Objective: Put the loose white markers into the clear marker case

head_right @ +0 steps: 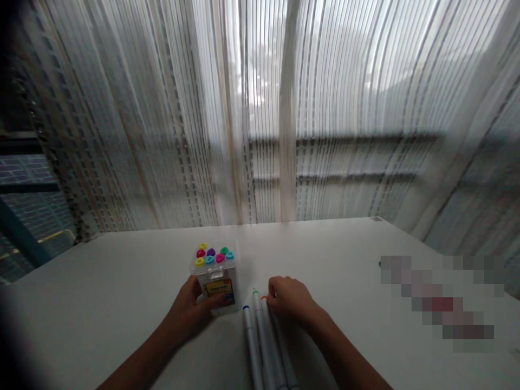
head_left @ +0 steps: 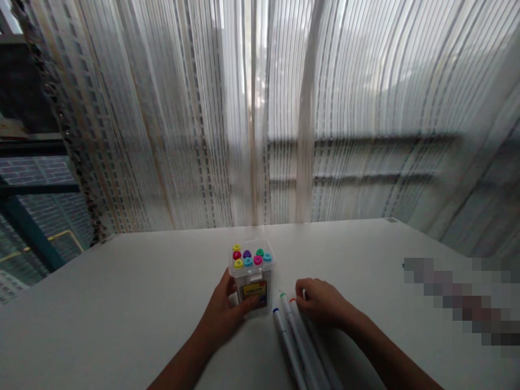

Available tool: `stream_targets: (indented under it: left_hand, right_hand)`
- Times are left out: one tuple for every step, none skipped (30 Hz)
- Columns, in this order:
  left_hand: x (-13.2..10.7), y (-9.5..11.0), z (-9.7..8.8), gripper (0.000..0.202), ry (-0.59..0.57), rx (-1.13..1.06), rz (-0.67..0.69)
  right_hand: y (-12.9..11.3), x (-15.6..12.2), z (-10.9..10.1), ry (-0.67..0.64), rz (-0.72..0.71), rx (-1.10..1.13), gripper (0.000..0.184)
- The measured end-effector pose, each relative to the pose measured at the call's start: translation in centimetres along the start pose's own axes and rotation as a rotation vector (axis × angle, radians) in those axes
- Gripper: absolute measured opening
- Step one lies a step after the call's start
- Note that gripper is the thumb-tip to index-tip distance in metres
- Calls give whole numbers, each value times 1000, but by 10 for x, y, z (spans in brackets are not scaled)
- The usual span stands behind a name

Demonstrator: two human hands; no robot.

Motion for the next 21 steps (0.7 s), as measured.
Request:
stream_targets:
  left_hand:
    - [0,0,0,58,4,0,-2]
    - [0,0,0,58,8,1,-5]
    - [0,-1,0,58,14,3,-7]
    - [1,-1,0,58,19,4,-10]
    - [1,-2,0,56,21,4,-14]
    - [1,-3,0,55,22,1,-16]
    - [1,-3,0,53,19,-3,-18]
    - [1,-3,0,52,17,-7,-19]
    - [1,-3,0,50,16,-10,-20]
    - [1,-3,0,50,16,-11,-20]
    - [1,-2,0,50,18,-14,-17]
    - [1,-1,0,50,20,-15,-13]
    - [1,0,0,51,20,-15,-9]
    - [1,1,0,51,17,-14,-4]
    - [1,2,0,52,12,-12,-1]
    - [1,2,0,52,7,-11,0]
    - [1,3,0,52,3,-9,-2]
    - [1,3,1,52,-1,-5,-4]
    - [1,3,1,51,-1,0,-3]
    - [1,3,0,50,0,6,-1]
    - [1,3,0,50,0,13,3]
  right_hand:
    - [0,0,0,-2,1,-1,17]
    - [-1,-1,-1,-5,1,-3,17]
    - [-1,-1,-1,-8,0,-4,17]
    - [-1,-2,-2,-10,-1,-5,17]
    - [-2,-2,-2,-11,-3,-5,16]
    - [-2,-2,-2,-12,-4,-4,16]
    - [-2,-2,-2,-12,-2,-3,16]
    - [-2,-2,-2,-9,0,-3,15]
    - [-2,-2,-2,-5,3,-3,15]
    - [-2,-2,-2,0,5,-5,15]
    - [-2,-2,-2,2,5,-7,16]
    - [-2,-2,-2,2,3,-8,16]
    - [-2,-2,-2,1,1,-9,16]
    - [-2,-2,-2,-3,0,-9,16]
    - [-2,-2,-2,-5,1,-10,16]
    - [-2,-2,-3,-7,2,-12,16]
    - [-2,-2,-3,-8,2,-15,16]
    - [-3,-2,-3,-9,1,-17,16]
    - [-3,-3,-4,-13,-2,-19,17]
    - [-4,-3,-4,-16,-4,-21,17]
    - [-4,-3,-4,-19,-5,-21,17]
Point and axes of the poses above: each hand's wrist, its own x-axis towards the middle knuckle, its own z-axis out of the palm, y = z × x, the point moved 3 cm from there along x, towards the middle knuckle, and after that the axes turned 3 degrees about -z, right-handed, at the moved point
